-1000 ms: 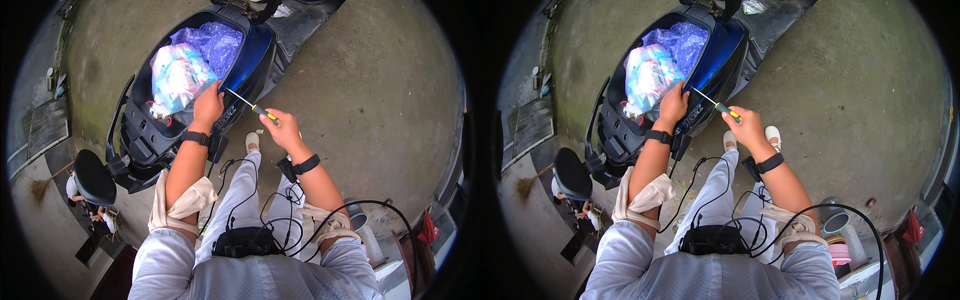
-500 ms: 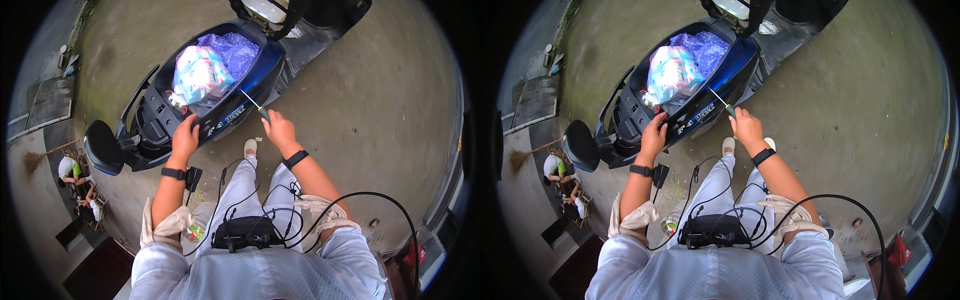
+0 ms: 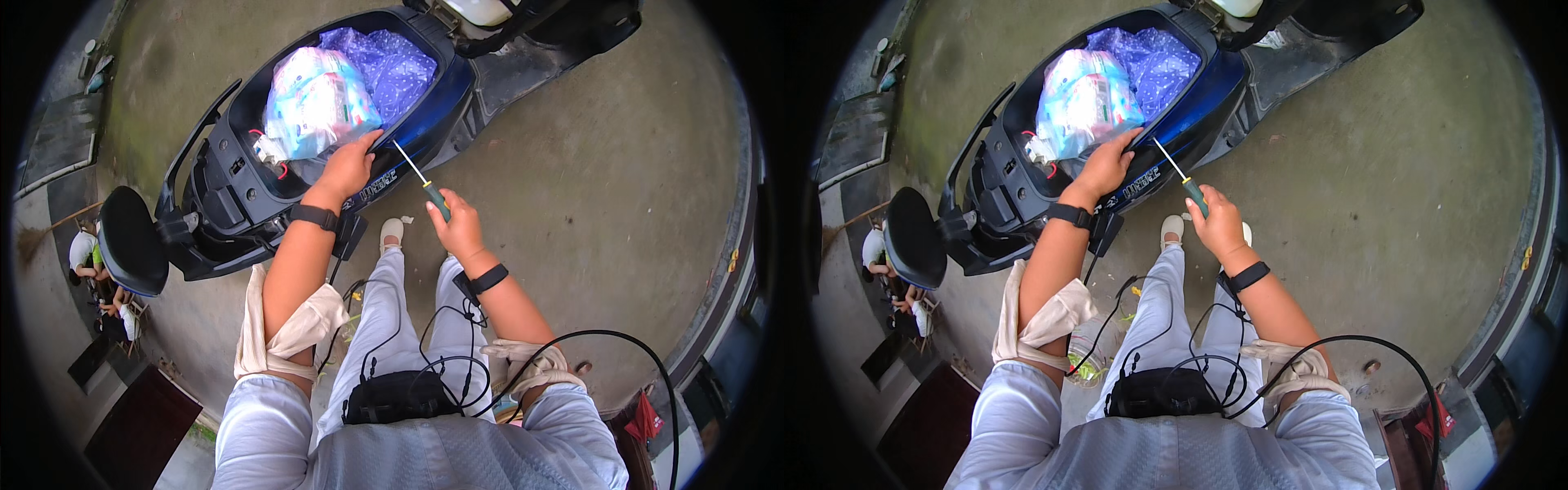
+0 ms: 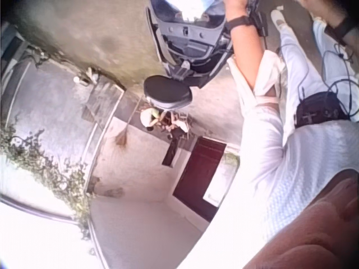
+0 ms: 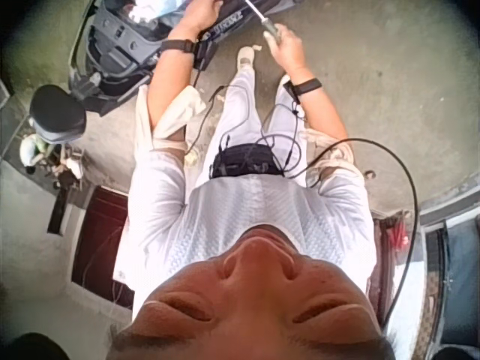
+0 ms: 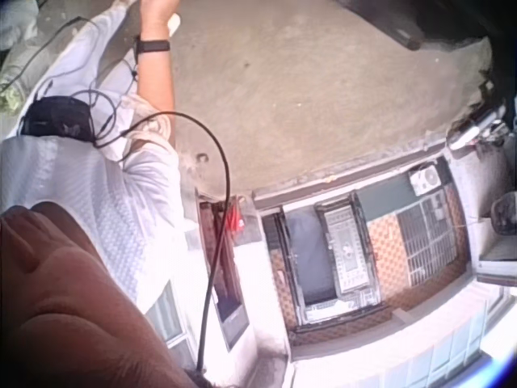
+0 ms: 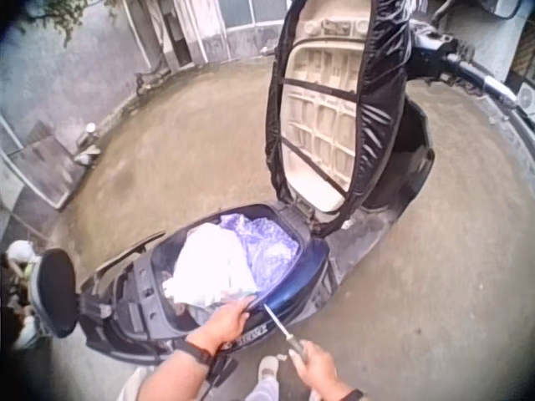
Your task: Using a screwdriver to tighten screws on a scooter and then wiping parts of the scooter down with a rag.
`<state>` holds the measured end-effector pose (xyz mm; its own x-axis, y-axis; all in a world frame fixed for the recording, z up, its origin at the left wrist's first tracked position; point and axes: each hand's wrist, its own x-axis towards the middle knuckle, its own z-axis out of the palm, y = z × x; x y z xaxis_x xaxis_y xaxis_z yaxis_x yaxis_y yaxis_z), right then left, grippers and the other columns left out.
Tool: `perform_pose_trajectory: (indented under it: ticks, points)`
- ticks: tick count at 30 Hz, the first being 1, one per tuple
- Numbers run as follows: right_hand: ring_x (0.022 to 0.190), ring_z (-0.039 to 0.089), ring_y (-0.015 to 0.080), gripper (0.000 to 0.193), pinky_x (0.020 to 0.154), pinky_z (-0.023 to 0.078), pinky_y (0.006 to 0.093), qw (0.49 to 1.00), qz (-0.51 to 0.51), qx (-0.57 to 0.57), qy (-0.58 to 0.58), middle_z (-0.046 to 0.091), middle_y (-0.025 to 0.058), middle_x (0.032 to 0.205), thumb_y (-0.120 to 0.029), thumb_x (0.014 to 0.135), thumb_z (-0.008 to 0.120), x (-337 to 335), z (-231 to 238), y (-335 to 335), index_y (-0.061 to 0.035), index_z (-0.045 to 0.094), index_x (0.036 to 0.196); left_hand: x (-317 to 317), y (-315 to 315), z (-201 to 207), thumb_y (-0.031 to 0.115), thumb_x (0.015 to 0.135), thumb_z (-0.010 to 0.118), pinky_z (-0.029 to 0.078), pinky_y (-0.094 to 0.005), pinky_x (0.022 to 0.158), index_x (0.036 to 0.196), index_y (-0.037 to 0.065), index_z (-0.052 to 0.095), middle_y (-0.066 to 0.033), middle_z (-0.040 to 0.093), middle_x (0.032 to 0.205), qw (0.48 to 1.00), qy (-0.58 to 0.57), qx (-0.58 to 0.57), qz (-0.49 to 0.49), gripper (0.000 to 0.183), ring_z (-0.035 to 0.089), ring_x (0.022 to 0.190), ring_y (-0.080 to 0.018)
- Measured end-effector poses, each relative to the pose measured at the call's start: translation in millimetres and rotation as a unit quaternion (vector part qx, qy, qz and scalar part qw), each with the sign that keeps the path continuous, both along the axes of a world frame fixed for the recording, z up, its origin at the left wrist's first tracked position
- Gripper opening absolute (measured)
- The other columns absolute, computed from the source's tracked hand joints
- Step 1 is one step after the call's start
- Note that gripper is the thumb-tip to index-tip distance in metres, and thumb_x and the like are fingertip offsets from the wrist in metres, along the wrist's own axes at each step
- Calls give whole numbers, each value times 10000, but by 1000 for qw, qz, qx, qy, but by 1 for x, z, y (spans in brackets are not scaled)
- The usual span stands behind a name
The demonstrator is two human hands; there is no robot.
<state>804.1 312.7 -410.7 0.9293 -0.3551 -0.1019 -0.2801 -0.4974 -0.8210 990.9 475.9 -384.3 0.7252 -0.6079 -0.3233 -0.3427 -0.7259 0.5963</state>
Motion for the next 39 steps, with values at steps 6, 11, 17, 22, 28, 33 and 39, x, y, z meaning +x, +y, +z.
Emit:
perform_pose_trajectory:
  ticks: [6,11,17,22,28,33,39]
  points:
    - [656,615,275,288,620,486,343,987,5,141,78,641,146,754,-259,856,638,1,2,-14,-3,602,983,-5,-3,-1,67,862,514,457,-444,850,1310,143,476,-220,606,1082,1000,-5,9,-10,456,568,996,-392]
    - [491,429,40,240,423,327,213,884,-47,428,180,507,-19,611,-264,876,637,7,4,-23,-35,602,941,-6,-2,-1,69,862,513,458,-442,850,1311,151,478,-213,609,1082,1000,-12,21,-6,458,572,992,-387]
    - [427,373,49,219,393,298,194,813,-38,547,196,518,15,643,-229,913,580,8,1,-35,-16,596,962,-7,-7,3,72,868,504,458,-437,855,1317,163,471,-206,612,1073,999,-4,42,2,459,573,998,-377]
    - [419,385,54,223,386,290,184,775,-29,597,207,520,14,650,-231,919,569,8,1,-40,-19,590,984,-9,-9,7,84,880,489,449,-427,881,1340,159,438,-195,595,1128,998,-4,65,2,468,558,1041,-367]
    - [416,414,58,239,372,295,198,843,-16,498,205,516,0,639,-277,892,612,6,4,-12,-61,539,966,-32,18,45,10,839,509,403,-406,973,1324,42,434,-211,541,1223,990,-124,-62,4,491,490,1162,-357]
    - [424,445,73,219,376,328,211,869,-10,436,235,517,-12,633,-302,887,621,-8,-2,-22,-122,538,980,-98,120,126,47,861,539,459,-383,900,1172,31,561,-168,627,1086,977,-85,-85,173,312,580,1031,-336]
    - [456,472,72,161,391,337,212,883,28,369,290,534,-28,637,-283,895,610,-61,44,-55,-140,541,923,-267,280,136,107,861,580,498,-357,817,1083,29,613,-158,662,1002,966,42,109,231,238,633,946,-297]
